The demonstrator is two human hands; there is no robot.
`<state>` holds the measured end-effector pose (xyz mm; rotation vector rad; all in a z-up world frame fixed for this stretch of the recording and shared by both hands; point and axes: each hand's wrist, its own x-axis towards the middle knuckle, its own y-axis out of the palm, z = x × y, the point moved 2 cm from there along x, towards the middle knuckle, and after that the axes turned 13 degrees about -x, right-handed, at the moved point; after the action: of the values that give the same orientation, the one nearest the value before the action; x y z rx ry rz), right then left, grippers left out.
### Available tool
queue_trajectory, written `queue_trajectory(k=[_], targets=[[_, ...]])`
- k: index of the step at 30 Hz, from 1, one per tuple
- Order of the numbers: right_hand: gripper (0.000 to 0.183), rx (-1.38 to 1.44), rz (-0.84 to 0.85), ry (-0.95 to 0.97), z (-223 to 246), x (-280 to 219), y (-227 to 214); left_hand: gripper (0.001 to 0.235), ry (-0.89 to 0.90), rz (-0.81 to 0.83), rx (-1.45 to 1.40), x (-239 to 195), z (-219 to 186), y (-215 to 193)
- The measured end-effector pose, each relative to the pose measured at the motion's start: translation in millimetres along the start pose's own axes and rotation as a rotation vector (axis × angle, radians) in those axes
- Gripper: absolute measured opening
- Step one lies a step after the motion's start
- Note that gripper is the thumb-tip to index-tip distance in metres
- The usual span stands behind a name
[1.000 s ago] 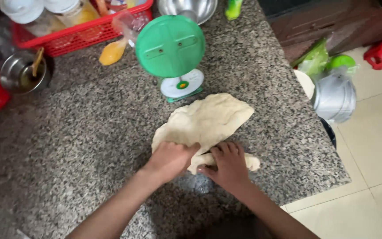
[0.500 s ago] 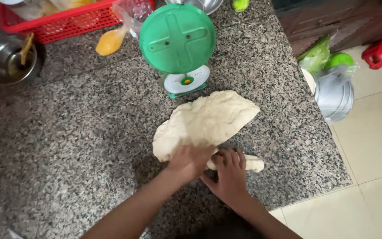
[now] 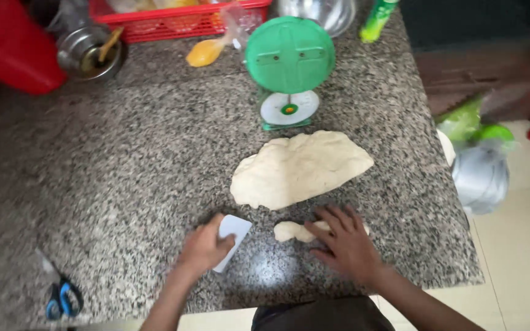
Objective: Cutting and weighing small portions of dough on a scale
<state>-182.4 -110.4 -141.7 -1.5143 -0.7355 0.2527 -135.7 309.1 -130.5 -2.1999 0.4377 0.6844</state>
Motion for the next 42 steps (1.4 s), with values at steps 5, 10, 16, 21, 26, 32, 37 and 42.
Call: queue_trajectory(k=[5, 10, 16, 21, 26, 32, 37, 42], targets=[[0.077, -0.039, 0.084, -0.104, -20, 20, 27, 0.058, -0.078, -0.215, -0.240, -8, -19, 69], [0.064, 0.121, 0.354, -0.155, -41, 64, 13, 0.058, -0.084, -0.273, -0.520, 3, -74, 112], [0.067, 0.404, 0.491, -0.014, -15, 43, 18, 0.067, -0.204, -0.371, -0.468, -61, -81, 72], [0.098, 0.123, 0.326, -0.138, 9, 30, 28, 0.039, -0.204, -0.481, -0.138, -78, -82, 105], [0.082, 0.338, 0.365, -0.100, 15, 49, 29, 0.028, -0.110, -0.518, -0.200, -70, -122, 156], [0.052, 0.386, 0.221, -0.042, 23, 47, 28, 0.040, -0.139, -0.480, -0.183, -84, -114, 136], [0.042, 0.441, 0.137, -0.024, 23, 50, 20, 0.014, 0.045, -0.823, -0.056, -118, -140, 149], [0.033, 0.409, 0.218, -0.026, 24, 52, 20, 0.033, 0.237, -0.741, 0.044, -109, -166, 170]])
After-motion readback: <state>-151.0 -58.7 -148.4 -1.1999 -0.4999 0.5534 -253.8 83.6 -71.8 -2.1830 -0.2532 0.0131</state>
